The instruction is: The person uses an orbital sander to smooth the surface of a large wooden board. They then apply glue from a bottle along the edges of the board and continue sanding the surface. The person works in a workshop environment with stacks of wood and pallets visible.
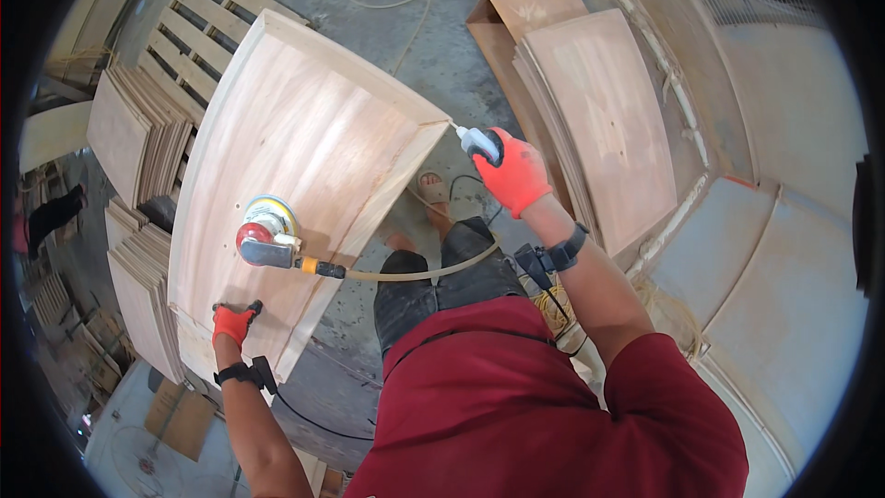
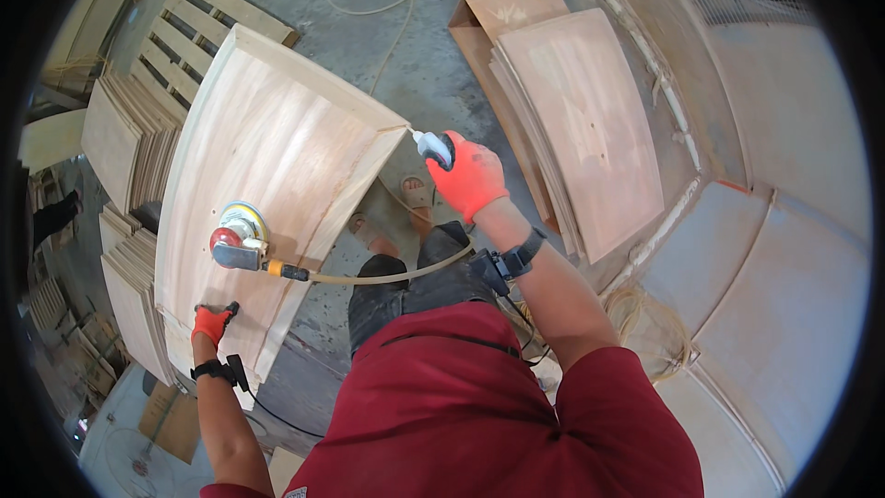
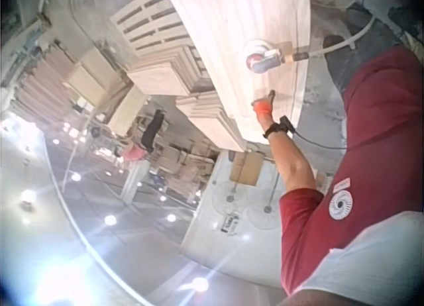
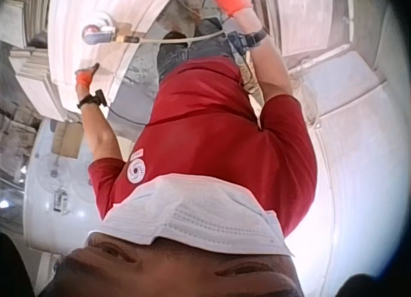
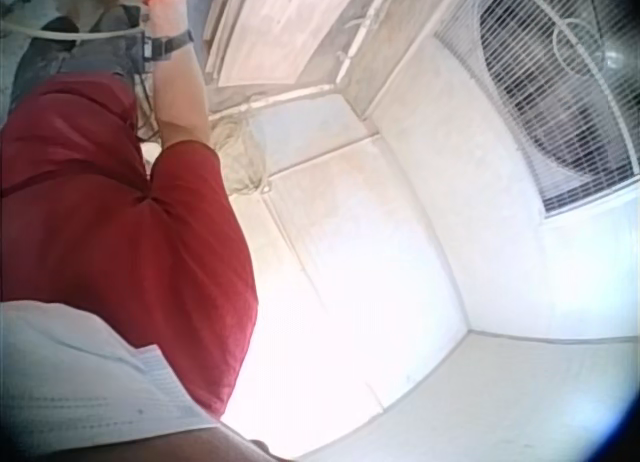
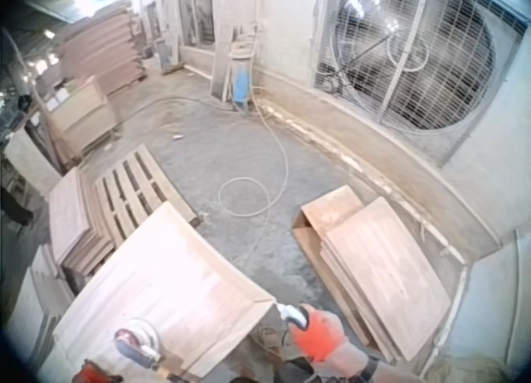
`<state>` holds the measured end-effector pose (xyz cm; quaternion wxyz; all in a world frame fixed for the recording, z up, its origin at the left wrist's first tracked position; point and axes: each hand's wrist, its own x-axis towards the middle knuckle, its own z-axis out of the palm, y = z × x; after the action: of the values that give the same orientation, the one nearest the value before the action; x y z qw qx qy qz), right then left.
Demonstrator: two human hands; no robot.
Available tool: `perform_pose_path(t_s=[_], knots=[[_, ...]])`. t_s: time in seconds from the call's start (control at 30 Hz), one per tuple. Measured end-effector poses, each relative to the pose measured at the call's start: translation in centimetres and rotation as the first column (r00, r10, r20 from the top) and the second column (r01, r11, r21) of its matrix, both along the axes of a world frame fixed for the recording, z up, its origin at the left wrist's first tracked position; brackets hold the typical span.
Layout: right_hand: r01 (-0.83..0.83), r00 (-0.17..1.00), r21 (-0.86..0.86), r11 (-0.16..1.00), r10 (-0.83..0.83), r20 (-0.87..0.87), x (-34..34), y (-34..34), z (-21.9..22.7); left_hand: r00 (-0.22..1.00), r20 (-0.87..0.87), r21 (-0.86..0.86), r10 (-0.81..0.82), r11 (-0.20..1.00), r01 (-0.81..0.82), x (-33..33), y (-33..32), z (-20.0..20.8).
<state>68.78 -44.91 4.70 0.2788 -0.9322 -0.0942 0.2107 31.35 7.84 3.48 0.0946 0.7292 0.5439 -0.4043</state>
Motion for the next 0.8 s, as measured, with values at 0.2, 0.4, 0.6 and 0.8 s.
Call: perform_pose_path(t_s=[0.2, 0.4, 0.6, 0.8], knots=[[-0.016, 1.000, 0.005, 1.000, 0.016, -0.016, 0.3, 0.0, 0.2, 0.999, 0.014, -0.023, 0.048, 0.999, -0.047, 1.2, -0.7, 0.9], [-0.048, 0.999, 0.001, 0.999, 0.048, 0.016, 0.4, 1.5, 0.1, 1.000, 0.026, -0.012, 0.015, 1.000, -0.015, -1.5, 1.0, -0.5], [-0.051, 0.999, 0.014, 0.999, 0.051, -0.014, 0.3, 1.7, 0.0, 1.000, 0.005, 0.020, 0.005, 1.000, -0.006, -1.4, 1.1, -1.1], [-0.071, 0.997, 0.025, 0.997, 0.071, -0.020, 0.3, 2.1, -0.1, 1.000, -0.010, 0.006, -0.010, 1.000, 0.010, -1.7, 1.7, -1.8]])
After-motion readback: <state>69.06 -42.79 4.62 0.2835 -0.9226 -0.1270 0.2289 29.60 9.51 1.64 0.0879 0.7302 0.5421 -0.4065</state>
